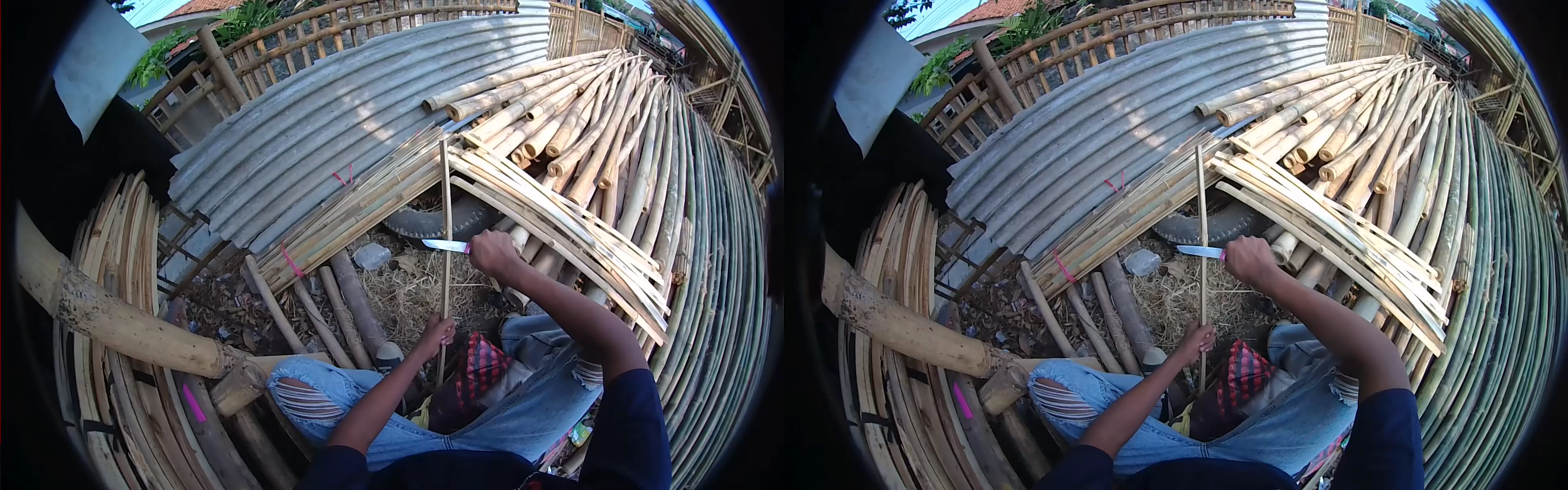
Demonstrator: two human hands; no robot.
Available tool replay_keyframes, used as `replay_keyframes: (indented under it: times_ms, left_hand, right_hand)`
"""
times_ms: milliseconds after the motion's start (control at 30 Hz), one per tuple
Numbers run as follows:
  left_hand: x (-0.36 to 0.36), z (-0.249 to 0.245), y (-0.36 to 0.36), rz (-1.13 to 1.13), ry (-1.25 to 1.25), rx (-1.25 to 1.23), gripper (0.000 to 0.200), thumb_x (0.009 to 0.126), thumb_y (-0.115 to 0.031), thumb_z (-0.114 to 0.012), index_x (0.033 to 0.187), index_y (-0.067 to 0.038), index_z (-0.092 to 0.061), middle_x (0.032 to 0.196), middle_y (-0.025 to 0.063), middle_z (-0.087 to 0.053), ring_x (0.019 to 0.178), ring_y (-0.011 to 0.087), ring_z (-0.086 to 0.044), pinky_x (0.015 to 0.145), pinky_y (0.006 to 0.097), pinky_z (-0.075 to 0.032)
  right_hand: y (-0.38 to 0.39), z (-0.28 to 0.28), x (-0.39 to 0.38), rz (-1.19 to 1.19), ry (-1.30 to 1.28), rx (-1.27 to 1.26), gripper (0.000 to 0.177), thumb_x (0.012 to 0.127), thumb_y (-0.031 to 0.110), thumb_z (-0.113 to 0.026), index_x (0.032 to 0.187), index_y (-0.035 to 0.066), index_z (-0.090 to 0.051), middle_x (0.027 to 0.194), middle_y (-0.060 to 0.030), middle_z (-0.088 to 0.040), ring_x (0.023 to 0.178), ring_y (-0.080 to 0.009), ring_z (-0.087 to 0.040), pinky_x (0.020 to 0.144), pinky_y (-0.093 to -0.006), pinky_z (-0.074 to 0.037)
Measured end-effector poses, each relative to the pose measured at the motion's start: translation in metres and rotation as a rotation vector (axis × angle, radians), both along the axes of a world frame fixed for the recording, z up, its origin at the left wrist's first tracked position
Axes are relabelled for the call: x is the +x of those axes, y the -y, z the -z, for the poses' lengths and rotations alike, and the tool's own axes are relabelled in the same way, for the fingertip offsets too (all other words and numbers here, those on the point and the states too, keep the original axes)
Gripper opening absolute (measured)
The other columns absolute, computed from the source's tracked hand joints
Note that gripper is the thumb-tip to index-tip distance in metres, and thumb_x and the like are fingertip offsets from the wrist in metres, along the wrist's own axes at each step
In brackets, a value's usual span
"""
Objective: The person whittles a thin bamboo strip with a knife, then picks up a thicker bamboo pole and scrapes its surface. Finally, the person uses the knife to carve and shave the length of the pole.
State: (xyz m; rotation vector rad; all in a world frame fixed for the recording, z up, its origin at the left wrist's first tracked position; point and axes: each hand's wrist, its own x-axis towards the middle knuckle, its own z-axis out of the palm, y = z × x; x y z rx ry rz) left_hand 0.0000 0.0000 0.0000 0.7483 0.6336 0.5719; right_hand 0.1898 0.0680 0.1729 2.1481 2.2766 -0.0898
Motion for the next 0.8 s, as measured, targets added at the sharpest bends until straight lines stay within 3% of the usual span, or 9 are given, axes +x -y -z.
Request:
replay_keyframes:
  times_ms: [167,200,300,367,433,500,600,700,800]
  left_hand:
    - [0.000,-0.007,-0.008,-0.006,-0.026,-0.034,0.013,0.084,-0.009,-0.046,0.072,-0.010,-0.039,0.050,-0.0039,-0.034,0.036,0.0047,-0.032,0.035,0.0202,-0.028]
    - [0.003,-0.003,-0.006,-0.019,-0.012,-0.018,0.013,0.084,-0.009,-0.046,0.072,-0.009,-0.040,0.049,-0.0039,-0.033,0.035,0.0049,-0.032,0.035,0.0204,-0.028]
    - [-0.003,-0.001,-0.008,-0.011,-0.030,0.004,0.014,0.084,-0.009,-0.046,0.071,-0.009,-0.041,0.048,-0.0037,-0.033,0.035,0.0053,-0.032,0.035,0.0205,-0.028]
    - [0.000,-0.001,-0.004,-0.019,-0.020,-0.001,0.019,0.086,-0.013,-0.046,0.069,-0.009,-0.040,0.047,-0.0038,-0.033,0.035,0.0055,-0.032,0.035,0.0207,-0.028]
    - [0.003,-0.006,-0.006,0.018,-0.040,0.002,0.033,0.093,-0.027,-0.044,0.065,-0.011,-0.038,0.045,-0.0047,-0.030,0.034,0.0061,-0.031,0.037,0.0215,-0.027]
    - [0.004,-0.003,-0.005,0.031,-0.016,-0.011,0.028,0.092,-0.022,-0.045,0.067,-0.011,-0.038,0.046,-0.0047,-0.031,0.034,0.0064,-0.031,0.036,0.0219,-0.028]
    - [0.005,-0.004,-0.006,-0.015,-0.024,-0.046,0.023,0.089,-0.016,-0.045,0.068,-0.010,-0.040,0.046,-0.0043,-0.032,0.034,0.0054,-0.032,0.035,0.0211,-0.029]
    - [0.002,0.001,-0.004,-0.064,-0.064,0.000,0.016,0.086,-0.011,-0.047,0.071,-0.009,-0.042,0.047,-0.0040,-0.033,0.034,0.0053,-0.032,0.035,0.0208,-0.029]
    - [0.007,-0.003,-0.006,-0.068,-0.006,0.006,0.010,0.083,-0.008,-0.048,0.075,-0.008,-0.043,0.048,-0.0036,-0.035,0.035,0.0053,-0.033,0.035,0.0208,-0.030]
  right_hand:
    - [0.037,0.042,-0.028,-0.305,0.044,-0.176,0.021,0.073,0.020,-0.052,0.065,0.004,-0.064,0.067,-0.0181,-0.063,0.064,-0.0323,-0.065,0.055,-0.0414,-0.051]
    - [0.028,0.034,-0.022,-0.288,0.090,-0.151,0.021,0.073,0.020,-0.052,0.065,0.004,-0.064,0.067,-0.0179,-0.063,0.063,-0.0322,-0.065,0.055,-0.0420,-0.051]
    - [-0.023,-0.017,0.014,0.141,-0.083,0.195,0.024,0.075,0.022,-0.053,0.064,0.004,-0.065,0.065,-0.0186,-0.062,0.058,-0.0313,-0.064,0.050,-0.0389,-0.050]
    - [-0.023,-0.026,0.031,0.145,-0.061,0.223,0.025,0.075,0.024,-0.053,0.065,0.004,-0.065,0.066,-0.0184,-0.063,0.060,-0.0315,-0.064,0.053,-0.0402,-0.051]
    - [-0.005,-0.005,0.026,0.052,-0.043,0.078,0.025,0.074,0.023,-0.053,0.066,0.004,-0.065,0.067,-0.0176,-0.063,0.063,-0.0313,-0.065,0.055,-0.0413,-0.051]
    - [0.024,0.019,0.002,-0.169,-0.008,-0.090,0.023,0.070,0.022,-0.054,0.061,0.003,-0.063,0.063,-0.0209,-0.061,0.061,-0.0346,-0.063,0.055,-0.0447,-0.050]
    - [0.033,0.039,-0.013,-0.276,0.033,-0.204,0.022,0.070,0.021,-0.053,0.061,0.004,-0.064,0.065,-0.0202,-0.062,0.061,-0.0342,-0.064,0.056,-0.0439,-0.051]
    - [-0.007,-0.011,0.007,-0.023,-0.087,0.040,0.022,0.073,0.021,-0.053,0.065,0.004,-0.065,0.067,-0.0176,-0.064,0.062,-0.0317,-0.065,0.055,-0.0420,-0.051]
    - [0.009,-0.001,-0.010,0.054,-0.086,-0.002,0.022,0.073,0.021,-0.053,0.067,0.004,-0.066,0.068,-0.0179,-0.064,0.062,-0.0316,-0.065,0.055,-0.0414,-0.052]
